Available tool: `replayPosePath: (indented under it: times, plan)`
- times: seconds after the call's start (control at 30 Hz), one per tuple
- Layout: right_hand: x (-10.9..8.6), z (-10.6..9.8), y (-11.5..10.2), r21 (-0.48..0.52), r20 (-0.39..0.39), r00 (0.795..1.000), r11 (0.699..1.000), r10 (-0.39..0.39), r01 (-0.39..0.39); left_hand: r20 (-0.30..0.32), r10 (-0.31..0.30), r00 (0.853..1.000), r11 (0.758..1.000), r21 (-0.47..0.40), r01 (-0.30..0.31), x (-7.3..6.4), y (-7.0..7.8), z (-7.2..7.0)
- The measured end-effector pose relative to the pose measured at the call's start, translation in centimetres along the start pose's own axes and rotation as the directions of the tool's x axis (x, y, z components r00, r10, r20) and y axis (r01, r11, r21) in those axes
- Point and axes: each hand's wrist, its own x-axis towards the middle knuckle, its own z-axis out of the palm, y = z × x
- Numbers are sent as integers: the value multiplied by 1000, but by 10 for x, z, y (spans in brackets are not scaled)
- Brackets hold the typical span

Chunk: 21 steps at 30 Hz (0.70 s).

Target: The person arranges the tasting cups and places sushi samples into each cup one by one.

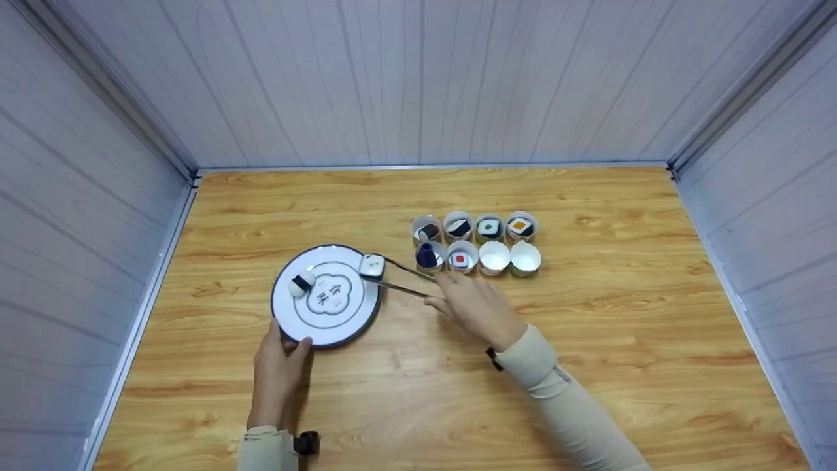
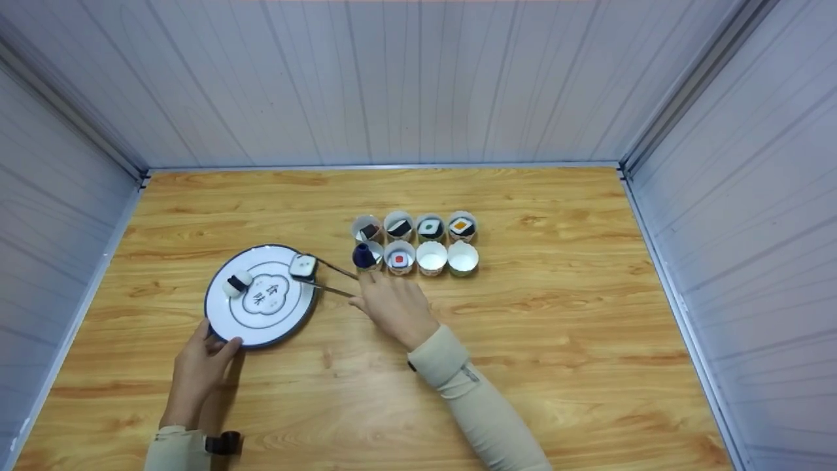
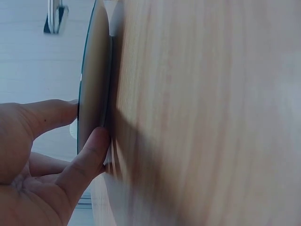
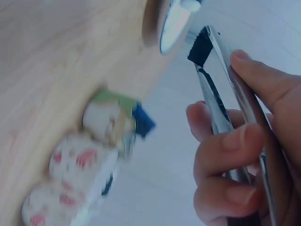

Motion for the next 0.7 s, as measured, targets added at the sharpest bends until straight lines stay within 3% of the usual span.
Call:
replayPosePath:
  times: [0.23,0.43,0.7]
  plan:
    - [-43,-20,28,31,-100,993,998,57,-54,7,-7,1000,1000,-2,7,-1,-1,0]
    - [-72,-33,51,15,-106,983,989,149,-148,-2,-7,1000,1000,-9,7,-1,0,2]
    - [-101,-41,82,-4,-128,946,953,299,-302,-14,25,1000,1000,-3,-25,-1,-2,3]
